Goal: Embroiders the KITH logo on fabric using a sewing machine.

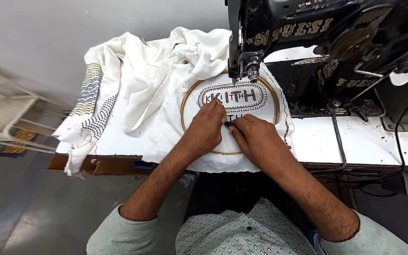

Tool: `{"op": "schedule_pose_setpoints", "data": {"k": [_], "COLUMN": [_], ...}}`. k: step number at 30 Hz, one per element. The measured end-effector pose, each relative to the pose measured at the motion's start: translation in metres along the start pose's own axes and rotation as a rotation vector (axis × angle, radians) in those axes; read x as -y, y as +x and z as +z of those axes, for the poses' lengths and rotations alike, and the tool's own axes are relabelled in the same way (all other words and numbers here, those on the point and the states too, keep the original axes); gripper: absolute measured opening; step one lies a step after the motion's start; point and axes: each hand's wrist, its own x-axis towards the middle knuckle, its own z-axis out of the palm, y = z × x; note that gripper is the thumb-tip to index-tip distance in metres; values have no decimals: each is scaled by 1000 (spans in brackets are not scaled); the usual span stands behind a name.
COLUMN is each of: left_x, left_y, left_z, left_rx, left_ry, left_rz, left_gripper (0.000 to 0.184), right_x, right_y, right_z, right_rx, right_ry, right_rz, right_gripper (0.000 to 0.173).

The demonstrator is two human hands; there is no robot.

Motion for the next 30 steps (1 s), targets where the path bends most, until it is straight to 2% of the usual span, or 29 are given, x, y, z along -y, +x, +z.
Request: {"op": "schedule_pose_setpoints", "data": {"k": [5,7,10,16,20,25,30], "left_x": [10,14,11,-5,-6,17,21], "left_y": [-1,-1,-1,2,8,9,8], "left_z": [-9,-17,-24,-15,-11,-12,-11], "left_rx": [-52,-22,34,-20,74,104,91], "left_ry": [-155,-190,-102,220,338,126,98], "left_rz": [-72,-83,-17,93,111,170,196], "left_gripper": [14,13,9,12,5,10,11], "right_x": [7,4,4,8,9,8,3], "right_y": [-6,-6,-5,-6,-6,-8,-6], "right_z": [2,4,2,-1,-2,-3,1], "right_rx": [-87,-103,-84,-34,-31,-26,-26], "right_ry": [-1,-14,-17,-31,-35,-20,-24], "right_rz": [43,45,56,78,77,60,23], "right_gripper": [23,25,24,23,21,23,24]}}
